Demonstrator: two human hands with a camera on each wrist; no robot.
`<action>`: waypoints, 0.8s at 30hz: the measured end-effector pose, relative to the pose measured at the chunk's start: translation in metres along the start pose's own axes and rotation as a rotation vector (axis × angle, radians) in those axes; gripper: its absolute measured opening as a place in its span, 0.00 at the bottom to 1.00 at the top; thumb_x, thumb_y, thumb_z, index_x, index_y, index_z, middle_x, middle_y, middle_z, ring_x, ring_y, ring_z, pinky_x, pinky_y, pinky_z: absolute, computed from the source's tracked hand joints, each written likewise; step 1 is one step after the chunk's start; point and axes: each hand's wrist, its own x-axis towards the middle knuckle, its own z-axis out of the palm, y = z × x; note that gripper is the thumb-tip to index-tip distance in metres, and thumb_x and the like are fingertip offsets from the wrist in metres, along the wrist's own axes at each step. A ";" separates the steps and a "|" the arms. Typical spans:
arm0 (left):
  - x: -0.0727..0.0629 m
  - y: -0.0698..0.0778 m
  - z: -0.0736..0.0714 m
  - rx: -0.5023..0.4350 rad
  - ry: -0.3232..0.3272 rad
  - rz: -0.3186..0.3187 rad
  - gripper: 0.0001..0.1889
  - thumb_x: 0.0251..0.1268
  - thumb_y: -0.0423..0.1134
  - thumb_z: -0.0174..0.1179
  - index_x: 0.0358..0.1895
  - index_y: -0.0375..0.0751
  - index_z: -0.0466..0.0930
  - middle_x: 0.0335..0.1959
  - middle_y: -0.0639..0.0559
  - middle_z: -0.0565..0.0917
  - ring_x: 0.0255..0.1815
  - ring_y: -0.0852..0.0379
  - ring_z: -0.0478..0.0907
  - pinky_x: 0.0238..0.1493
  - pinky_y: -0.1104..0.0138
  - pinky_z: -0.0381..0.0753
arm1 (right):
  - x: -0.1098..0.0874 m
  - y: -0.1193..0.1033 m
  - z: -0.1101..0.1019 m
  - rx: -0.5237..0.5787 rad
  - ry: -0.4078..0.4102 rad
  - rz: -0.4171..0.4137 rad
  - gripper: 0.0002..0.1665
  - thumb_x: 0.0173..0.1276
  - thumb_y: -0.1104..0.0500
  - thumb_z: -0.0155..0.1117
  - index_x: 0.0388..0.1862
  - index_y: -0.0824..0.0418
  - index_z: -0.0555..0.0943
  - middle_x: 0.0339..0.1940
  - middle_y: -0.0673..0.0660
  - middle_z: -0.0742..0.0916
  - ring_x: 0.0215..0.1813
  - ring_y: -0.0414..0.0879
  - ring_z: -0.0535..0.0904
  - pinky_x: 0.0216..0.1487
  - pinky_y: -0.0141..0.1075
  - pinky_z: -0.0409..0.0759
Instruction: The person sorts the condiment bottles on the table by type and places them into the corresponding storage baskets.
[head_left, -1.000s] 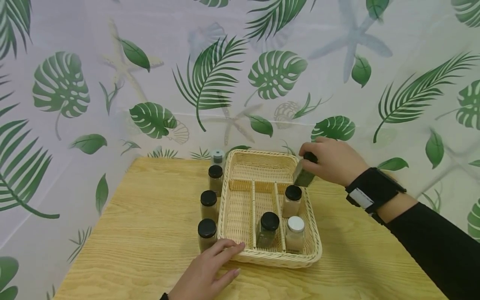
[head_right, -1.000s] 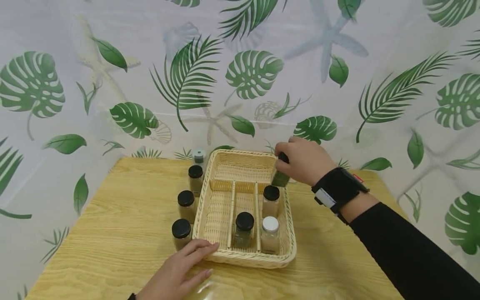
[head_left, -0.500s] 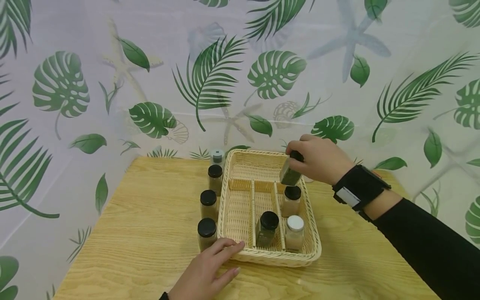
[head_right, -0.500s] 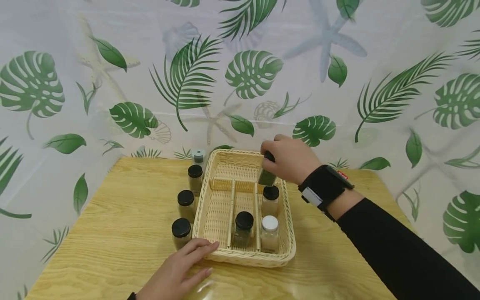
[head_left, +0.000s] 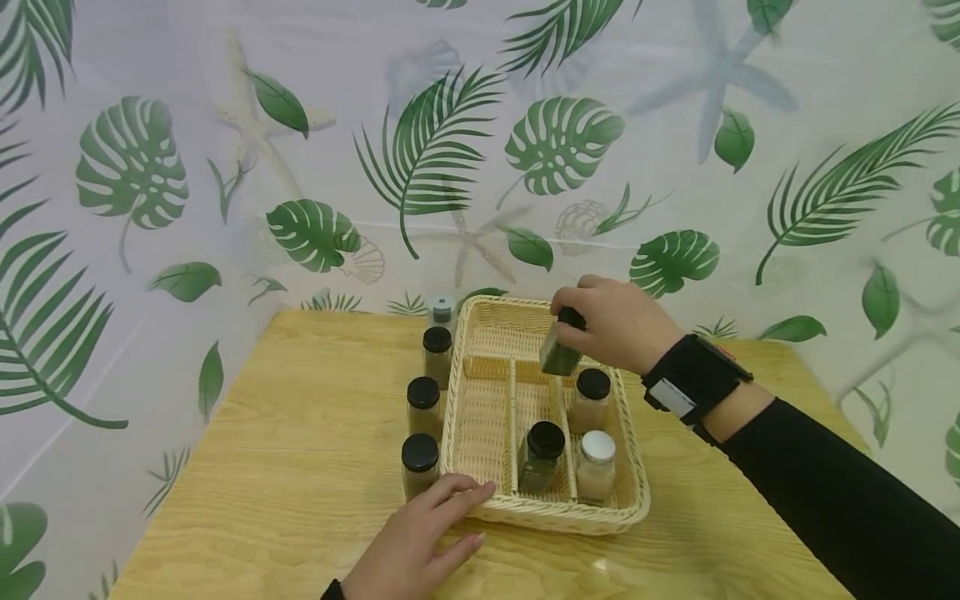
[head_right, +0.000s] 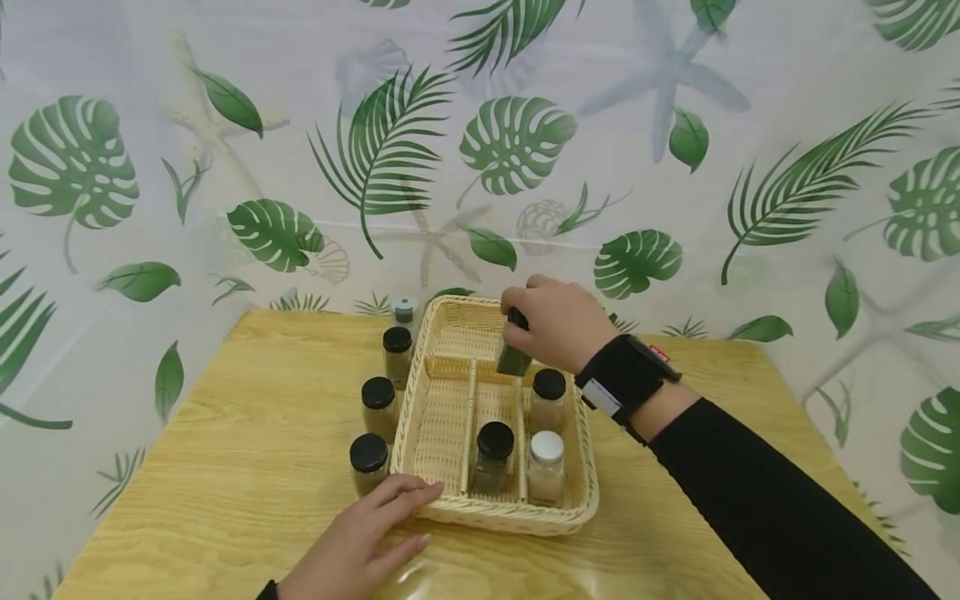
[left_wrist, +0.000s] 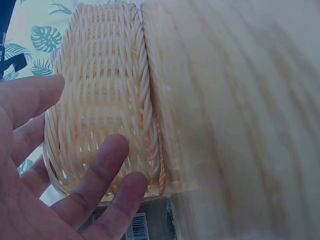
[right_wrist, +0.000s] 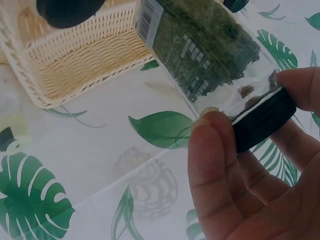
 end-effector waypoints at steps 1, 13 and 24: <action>0.000 0.000 0.000 0.004 0.003 0.002 0.28 0.74 0.47 0.59 0.74 0.54 0.67 0.61 0.60 0.74 0.50 0.62 0.79 0.46 0.68 0.81 | 0.001 -0.001 0.002 0.001 -0.001 -0.003 0.10 0.72 0.54 0.61 0.48 0.55 0.84 0.35 0.54 0.81 0.27 0.45 0.72 0.31 0.40 0.71; 0.001 0.001 -0.002 0.009 -0.001 0.001 0.28 0.74 0.46 0.59 0.74 0.55 0.67 0.61 0.59 0.74 0.51 0.61 0.78 0.47 0.67 0.80 | 0.011 -0.007 0.028 0.023 -0.040 0.000 0.11 0.72 0.54 0.62 0.48 0.55 0.84 0.36 0.55 0.81 0.27 0.45 0.72 0.29 0.39 0.72; 0.001 0.001 -0.003 0.004 0.004 0.012 0.28 0.73 0.46 0.60 0.74 0.54 0.68 0.61 0.59 0.74 0.51 0.61 0.79 0.46 0.70 0.80 | 0.012 -0.004 0.049 0.027 -0.059 0.008 0.10 0.71 0.54 0.63 0.48 0.55 0.84 0.36 0.54 0.82 0.30 0.45 0.73 0.32 0.40 0.74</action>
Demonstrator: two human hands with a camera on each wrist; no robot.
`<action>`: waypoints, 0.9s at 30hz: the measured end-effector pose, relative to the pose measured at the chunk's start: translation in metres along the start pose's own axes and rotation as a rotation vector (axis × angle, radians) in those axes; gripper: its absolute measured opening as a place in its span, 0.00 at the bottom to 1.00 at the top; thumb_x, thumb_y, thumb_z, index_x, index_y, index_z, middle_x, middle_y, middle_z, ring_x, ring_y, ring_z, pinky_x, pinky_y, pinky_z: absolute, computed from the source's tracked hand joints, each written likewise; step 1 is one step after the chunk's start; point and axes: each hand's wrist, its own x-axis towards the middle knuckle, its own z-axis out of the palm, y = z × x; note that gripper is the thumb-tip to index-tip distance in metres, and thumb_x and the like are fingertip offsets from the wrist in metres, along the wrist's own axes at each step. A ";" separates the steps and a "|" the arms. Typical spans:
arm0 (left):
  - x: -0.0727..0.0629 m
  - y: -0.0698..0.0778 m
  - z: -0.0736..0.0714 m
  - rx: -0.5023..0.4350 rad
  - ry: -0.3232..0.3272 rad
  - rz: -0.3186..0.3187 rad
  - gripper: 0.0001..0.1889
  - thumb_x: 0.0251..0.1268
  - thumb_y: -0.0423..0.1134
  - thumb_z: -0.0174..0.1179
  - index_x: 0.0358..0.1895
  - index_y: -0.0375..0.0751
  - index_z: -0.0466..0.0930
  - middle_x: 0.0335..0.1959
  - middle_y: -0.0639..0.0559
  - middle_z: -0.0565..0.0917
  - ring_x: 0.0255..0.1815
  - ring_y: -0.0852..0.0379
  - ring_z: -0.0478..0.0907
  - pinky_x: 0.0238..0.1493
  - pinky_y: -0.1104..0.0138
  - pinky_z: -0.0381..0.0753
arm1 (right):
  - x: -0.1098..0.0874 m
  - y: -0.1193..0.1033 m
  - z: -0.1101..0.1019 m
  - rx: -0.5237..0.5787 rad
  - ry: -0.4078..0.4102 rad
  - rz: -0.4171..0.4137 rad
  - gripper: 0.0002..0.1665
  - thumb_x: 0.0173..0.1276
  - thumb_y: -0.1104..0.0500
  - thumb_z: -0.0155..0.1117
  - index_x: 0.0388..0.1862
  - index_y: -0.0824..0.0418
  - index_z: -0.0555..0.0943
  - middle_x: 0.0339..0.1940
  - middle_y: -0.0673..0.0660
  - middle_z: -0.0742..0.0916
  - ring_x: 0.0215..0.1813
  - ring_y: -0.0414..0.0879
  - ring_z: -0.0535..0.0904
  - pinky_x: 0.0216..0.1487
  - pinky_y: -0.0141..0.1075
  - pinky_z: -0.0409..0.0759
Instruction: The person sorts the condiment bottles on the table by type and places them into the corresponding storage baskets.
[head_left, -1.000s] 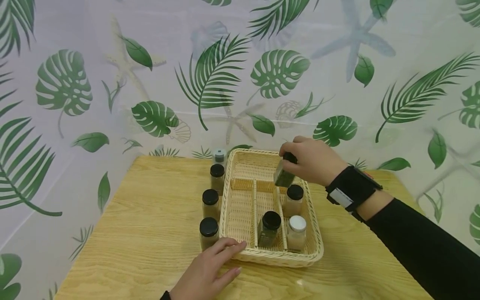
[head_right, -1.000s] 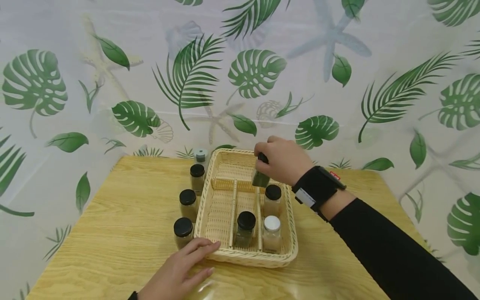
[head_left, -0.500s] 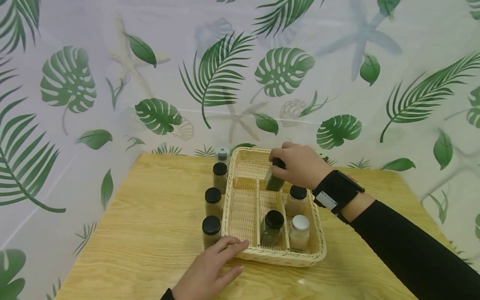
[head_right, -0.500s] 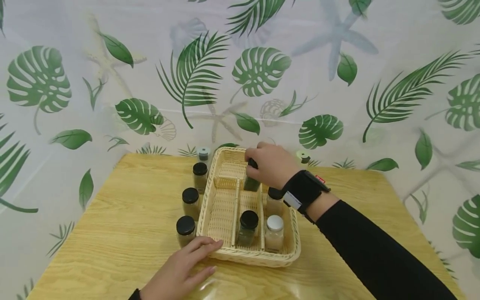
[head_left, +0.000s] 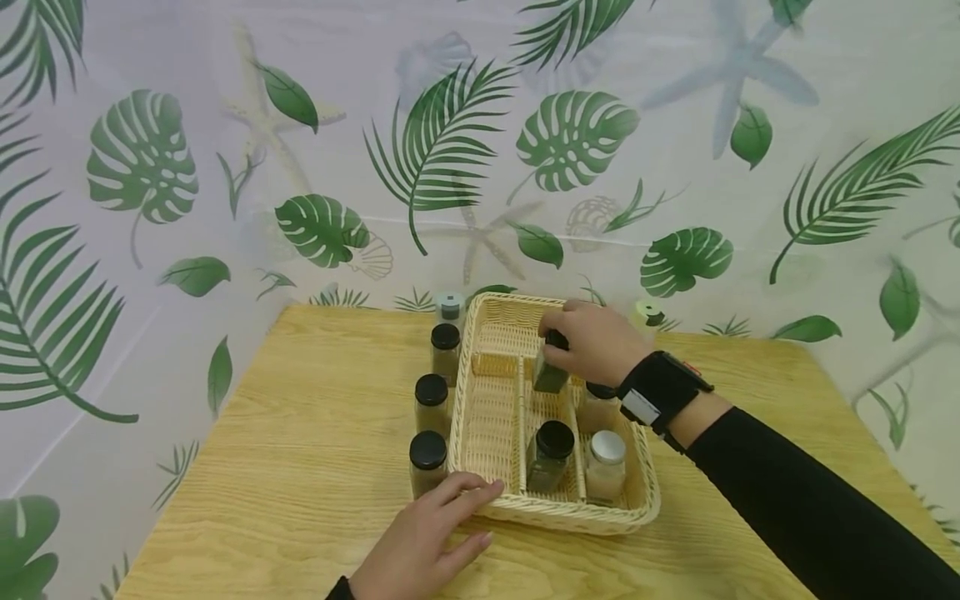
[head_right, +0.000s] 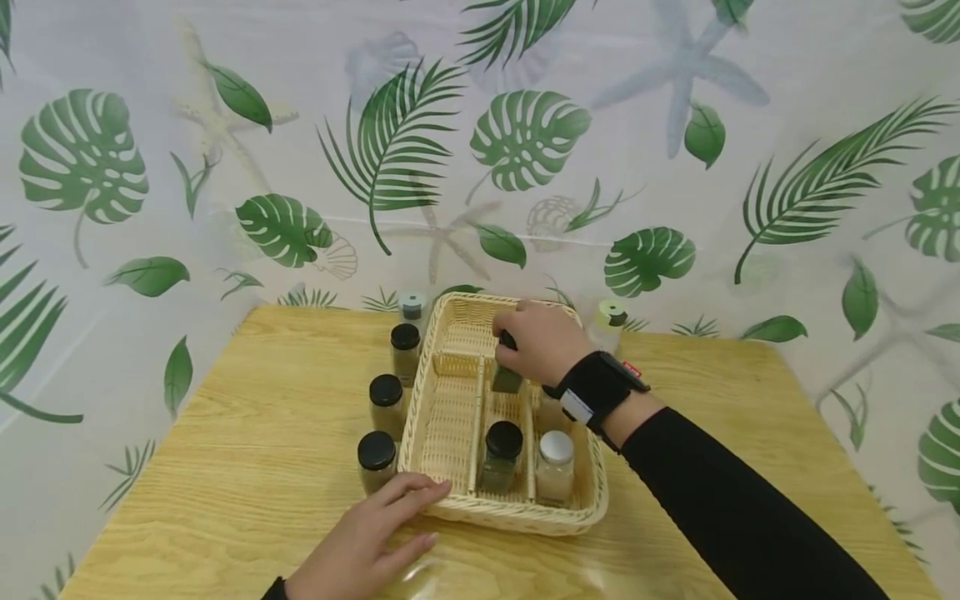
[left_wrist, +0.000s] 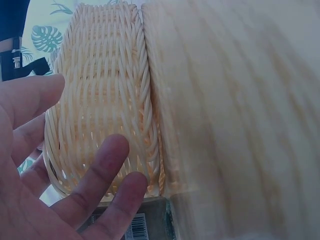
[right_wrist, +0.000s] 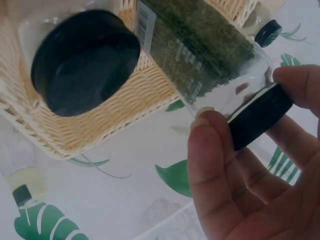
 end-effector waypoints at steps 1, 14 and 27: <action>0.000 0.000 0.000 0.002 0.001 0.003 0.28 0.73 0.46 0.60 0.74 0.53 0.68 0.61 0.59 0.74 0.51 0.61 0.79 0.46 0.69 0.80 | 0.000 0.001 0.001 0.000 0.000 -0.002 0.10 0.71 0.55 0.63 0.48 0.55 0.84 0.36 0.55 0.83 0.31 0.46 0.74 0.33 0.41 0.74; -0.001 0.000 0.001 0.016 0.001 -0.003 0.28 0.73 0.47 0.60 0.74 0.54 0.68 0.61 0.60 0.74 0.51 0.63 0.77 0.48 0.68 0.80 | 0.004 0.000 0.018 0.028 -0.043 -0.023 0.09 0.70 0.55 0.65 0.45 0.57 0.85 0.32 0.55 0.82 0.28 0.44 0.72 0.31 0.38 0.72; -0.001 -0.002 0.002 0.038 0.023 0.028 0.28 0.74 0.46 0.59 0.74 0.54 0.67 0.60 0.60 0.73 0.49 0.63 0.77 0.47 0.69 0.79 | 0.003 -0.001 0.027 0.027 -0.104 0.007 0.08 0.70 0.54 0.65 0.44 0.56 0.85 0.32 0.53 0.81 0.29 0.43 0.72 0.30 0.36 0.71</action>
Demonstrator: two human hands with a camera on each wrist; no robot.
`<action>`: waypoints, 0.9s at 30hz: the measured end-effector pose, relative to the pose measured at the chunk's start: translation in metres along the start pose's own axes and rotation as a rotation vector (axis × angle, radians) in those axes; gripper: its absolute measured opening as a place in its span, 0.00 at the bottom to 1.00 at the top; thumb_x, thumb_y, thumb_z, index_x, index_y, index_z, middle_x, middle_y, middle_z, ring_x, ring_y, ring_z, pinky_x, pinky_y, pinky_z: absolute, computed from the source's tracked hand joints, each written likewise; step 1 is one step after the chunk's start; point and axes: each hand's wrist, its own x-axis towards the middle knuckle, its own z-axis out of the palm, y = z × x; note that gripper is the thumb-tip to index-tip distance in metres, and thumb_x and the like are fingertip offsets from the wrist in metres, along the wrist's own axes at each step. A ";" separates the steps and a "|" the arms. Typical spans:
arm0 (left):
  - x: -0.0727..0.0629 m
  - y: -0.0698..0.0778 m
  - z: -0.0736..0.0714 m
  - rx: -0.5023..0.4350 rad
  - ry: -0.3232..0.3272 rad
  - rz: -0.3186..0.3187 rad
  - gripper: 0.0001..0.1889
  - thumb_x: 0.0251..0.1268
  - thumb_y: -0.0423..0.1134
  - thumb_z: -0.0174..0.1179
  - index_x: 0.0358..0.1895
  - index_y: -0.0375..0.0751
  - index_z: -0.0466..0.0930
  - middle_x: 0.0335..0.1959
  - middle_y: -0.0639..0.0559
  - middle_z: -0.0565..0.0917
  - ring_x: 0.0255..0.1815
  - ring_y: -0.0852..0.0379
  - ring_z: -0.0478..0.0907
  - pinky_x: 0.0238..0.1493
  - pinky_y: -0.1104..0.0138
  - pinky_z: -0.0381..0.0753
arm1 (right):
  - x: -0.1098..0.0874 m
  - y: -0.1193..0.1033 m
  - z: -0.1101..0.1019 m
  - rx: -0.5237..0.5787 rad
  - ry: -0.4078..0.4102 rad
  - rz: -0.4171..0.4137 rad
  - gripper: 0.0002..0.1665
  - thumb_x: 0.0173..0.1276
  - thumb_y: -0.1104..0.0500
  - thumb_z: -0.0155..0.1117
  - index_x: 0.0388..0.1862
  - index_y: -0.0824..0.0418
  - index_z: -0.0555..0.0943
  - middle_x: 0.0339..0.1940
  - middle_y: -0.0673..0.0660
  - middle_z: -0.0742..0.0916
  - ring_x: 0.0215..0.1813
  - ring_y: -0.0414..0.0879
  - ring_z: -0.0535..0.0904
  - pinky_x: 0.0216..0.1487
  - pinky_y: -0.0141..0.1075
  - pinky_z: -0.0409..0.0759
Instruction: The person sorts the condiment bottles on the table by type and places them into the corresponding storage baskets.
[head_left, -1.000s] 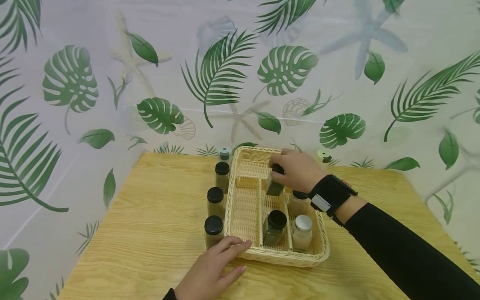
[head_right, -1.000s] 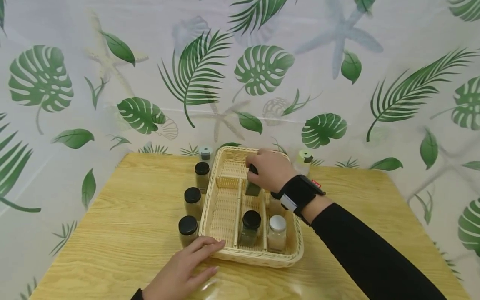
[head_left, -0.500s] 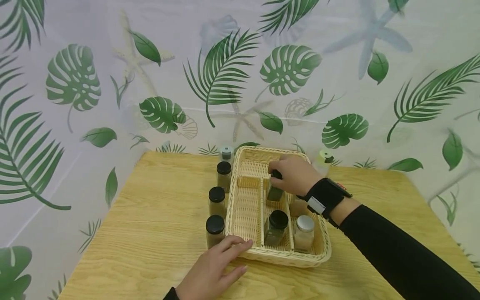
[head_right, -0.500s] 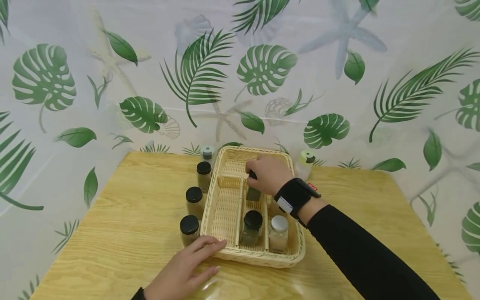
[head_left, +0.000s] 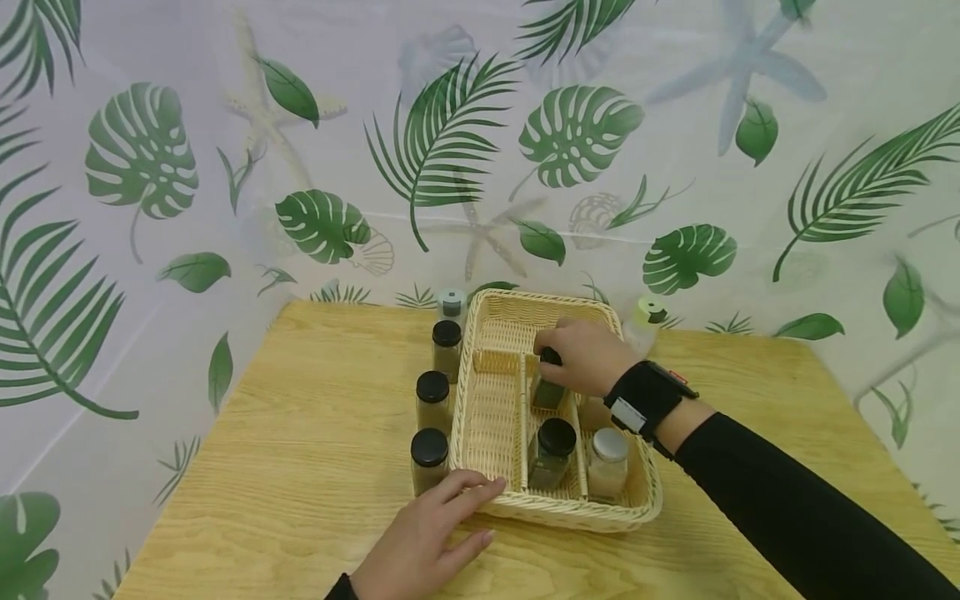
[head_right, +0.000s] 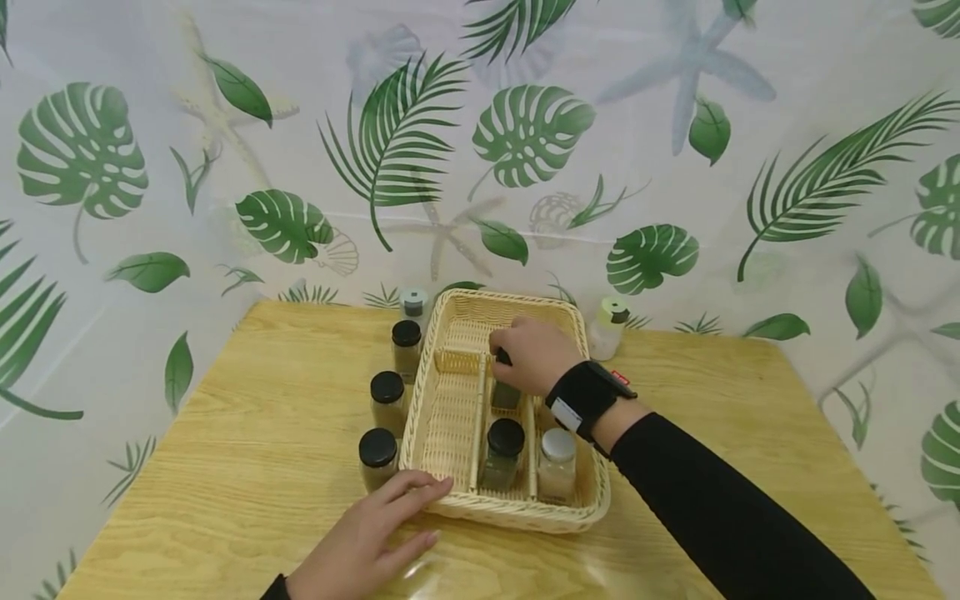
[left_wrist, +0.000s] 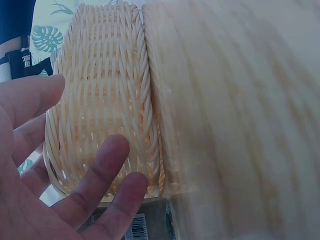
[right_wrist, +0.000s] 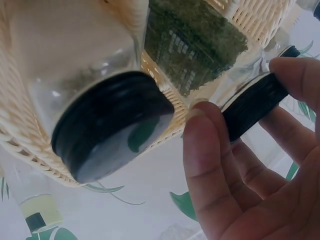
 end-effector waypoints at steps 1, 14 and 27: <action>0.000 0.000 0.000 -0.001 -0.005 -0.003 0.28 0.74 0.47 0.59 0.74 0.54 0.67 0.61 0.60 0.73 0.50 0.63 0.77 0.47 0.69 0.79 | 0.000 0.000 0.000 -0.001 0.000 0.001 0.08 0.70 0.54 0.65 0.44 0.56 0.85 0.33 0.53 0.81 0.29 0.43 0.72 0.30 0.36 0.71; 0.000 0.000 -0.001 -0.028 -0.031 -0.029 0.28 0.74 0.48 0.58 0.75 0.54 0.67 0.62 0.61 0.73 0.52 0.63 0.77 0.47 0.68 0.80 | -0.003 -0.002 0.004 0.002 0.019 -0.004 0.07 0.70 0.54 0.66 0.42 0.54 0.85 0.33 0.53 0.83 0.29 0.43 0.73 0.31 0.36 0.72; 0.000 -0.001 -0.002 -0.035 -0.032 -0.026 0.28 0.74 0.48 0.58 0.74 0.54 0.67 0.63 0.60 0.73 0.50 0.63 0.77 0.46 0.70 0.79 | -0.001 -0.001 0.012 -0.015 0.024 -0.024 0.08 0.69 0.53 0.67 0.42 0.54 0.85 0.33 0.52 0.83 0.28 0.42 0.73 0.30 0.37 0.73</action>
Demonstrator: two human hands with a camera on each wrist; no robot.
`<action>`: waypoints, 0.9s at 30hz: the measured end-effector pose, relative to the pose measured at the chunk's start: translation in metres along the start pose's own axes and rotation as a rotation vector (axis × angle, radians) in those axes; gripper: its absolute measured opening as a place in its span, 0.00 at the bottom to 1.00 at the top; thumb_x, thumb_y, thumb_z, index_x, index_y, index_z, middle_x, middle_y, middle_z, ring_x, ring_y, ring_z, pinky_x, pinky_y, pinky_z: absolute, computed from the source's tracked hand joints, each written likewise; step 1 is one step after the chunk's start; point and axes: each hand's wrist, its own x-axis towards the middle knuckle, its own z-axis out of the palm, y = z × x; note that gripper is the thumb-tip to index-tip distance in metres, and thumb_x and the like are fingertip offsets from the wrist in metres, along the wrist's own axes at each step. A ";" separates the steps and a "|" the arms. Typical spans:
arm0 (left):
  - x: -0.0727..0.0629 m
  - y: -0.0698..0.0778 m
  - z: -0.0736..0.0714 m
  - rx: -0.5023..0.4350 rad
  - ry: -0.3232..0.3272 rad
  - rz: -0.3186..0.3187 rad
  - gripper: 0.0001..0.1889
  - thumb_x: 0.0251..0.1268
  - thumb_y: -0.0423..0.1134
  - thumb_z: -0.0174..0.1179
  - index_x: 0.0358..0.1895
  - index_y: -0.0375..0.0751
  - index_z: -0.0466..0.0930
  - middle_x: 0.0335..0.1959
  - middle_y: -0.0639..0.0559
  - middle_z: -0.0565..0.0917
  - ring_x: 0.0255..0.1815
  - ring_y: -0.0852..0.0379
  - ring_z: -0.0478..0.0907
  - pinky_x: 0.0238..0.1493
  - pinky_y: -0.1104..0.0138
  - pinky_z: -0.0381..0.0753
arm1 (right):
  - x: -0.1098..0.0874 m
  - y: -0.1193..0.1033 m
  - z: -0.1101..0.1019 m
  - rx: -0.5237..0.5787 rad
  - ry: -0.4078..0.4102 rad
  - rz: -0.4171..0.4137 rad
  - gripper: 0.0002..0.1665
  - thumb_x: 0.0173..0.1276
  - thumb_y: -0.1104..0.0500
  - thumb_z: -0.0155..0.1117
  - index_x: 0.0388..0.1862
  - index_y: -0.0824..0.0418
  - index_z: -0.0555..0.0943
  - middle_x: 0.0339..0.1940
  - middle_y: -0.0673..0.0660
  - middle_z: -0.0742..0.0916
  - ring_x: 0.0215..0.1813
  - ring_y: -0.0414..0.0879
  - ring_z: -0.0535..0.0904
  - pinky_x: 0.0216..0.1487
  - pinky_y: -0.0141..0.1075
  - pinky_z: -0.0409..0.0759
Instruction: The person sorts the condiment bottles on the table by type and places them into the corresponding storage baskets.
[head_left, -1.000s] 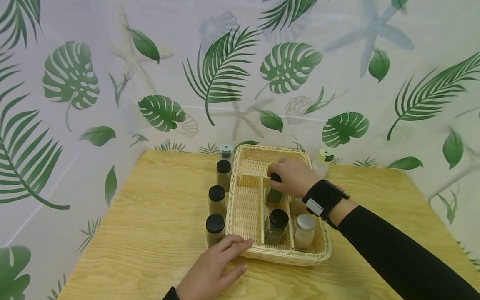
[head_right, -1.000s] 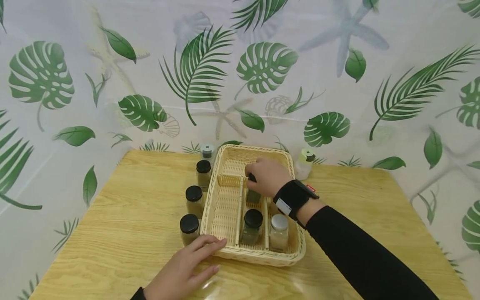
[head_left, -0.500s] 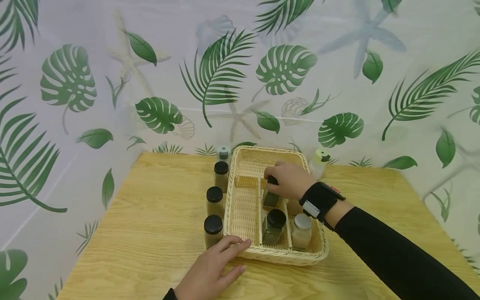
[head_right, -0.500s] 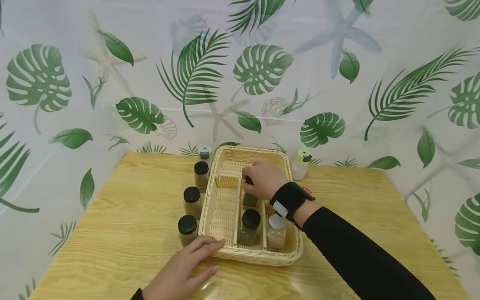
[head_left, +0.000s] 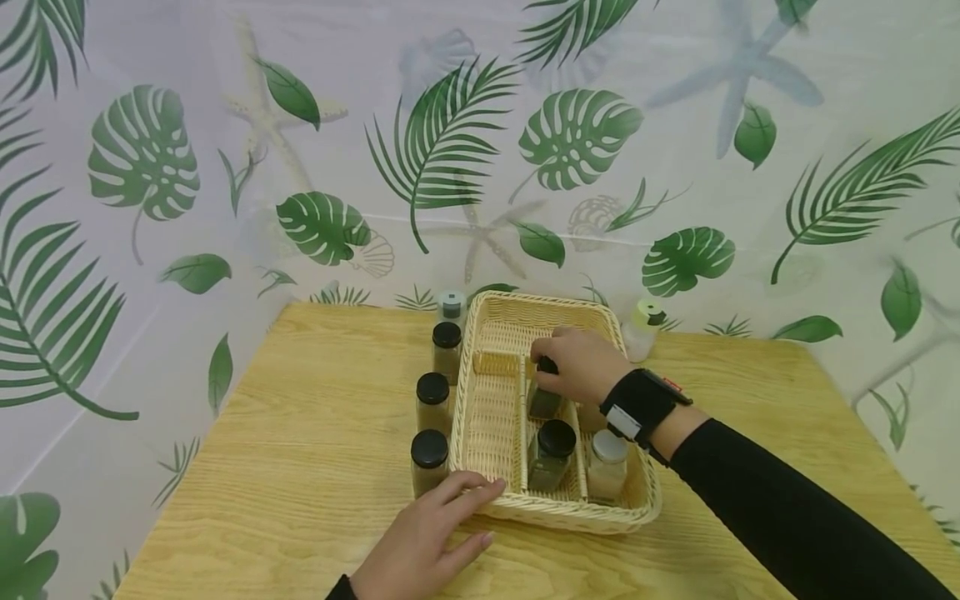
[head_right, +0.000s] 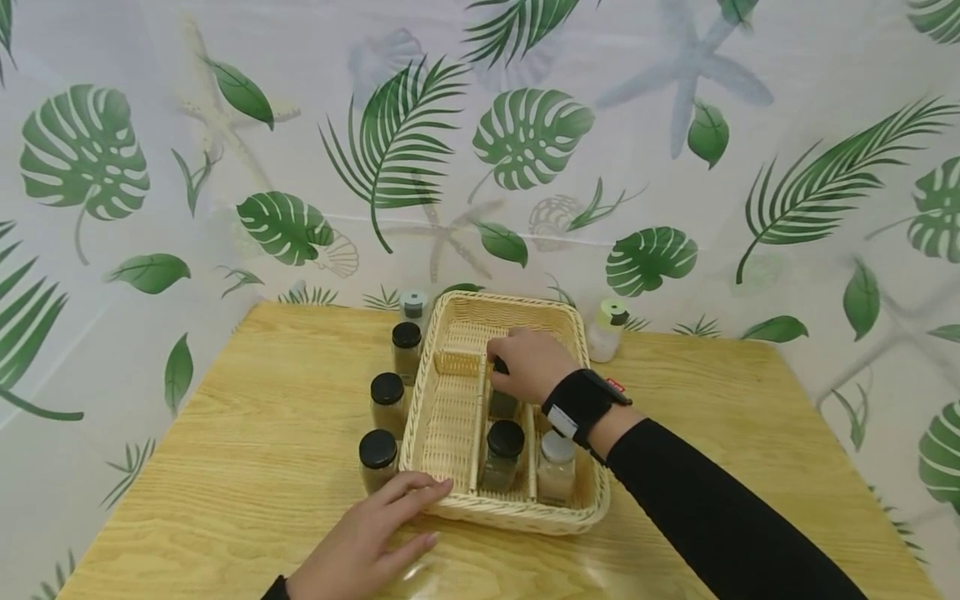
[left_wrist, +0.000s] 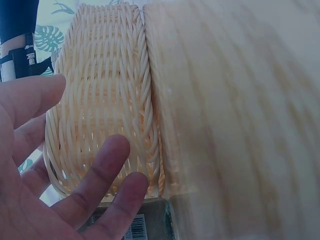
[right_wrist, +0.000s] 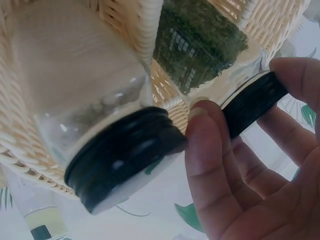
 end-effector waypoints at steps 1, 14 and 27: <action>0.000 0.000 0.000 0.003 0.001 0.000 0.28 0.74 0.48 0.58 0.74 0.54 0.67 0.62 0.60 0.73 0.50 0.63 0.77 0.46 0.70 0.79 | 0.000 0.000 0.000 0.000 0.001 -0.001 0.08 0.69 0.53 0.67 0.42 0.54 0.85 0.32 0.52 0.83 0.28 0.42 0.73 0.30 0.36 0.73; -0.001 0.001 0.000 0.020 0.030 0.023 0.28 0.74 0.48 0.58 0.74 0.52 0.67 0.61 0.59 0.73 0.49 0.62 0.77 0.46 0.70 0.78 | -0.001 0.000 0.002 0.017 -0.010 0.027 0.11 0.68 0.54 0.67 0.45 0.57 0.86 0.34 0.54 0.84 0.30 0.44 0.74 0.32 0.38 0.74; 0.000 -0.001 0.000 0.002 0.001 -0.002 0.28 0.75 0.49 0.57 0.75 0.54 0.67 0.62 0.59 0.73 0.51 0.63 0.77 0.47 0.69 0.80 | -0.014 0.012 -0.019 0.013 0.040 0.083 0.17 0.68 0.48 0.68 0.50 0.57 0.84 0.43 0.58 0.85 0.33 0.49 0.79 0.35 0.45 0.79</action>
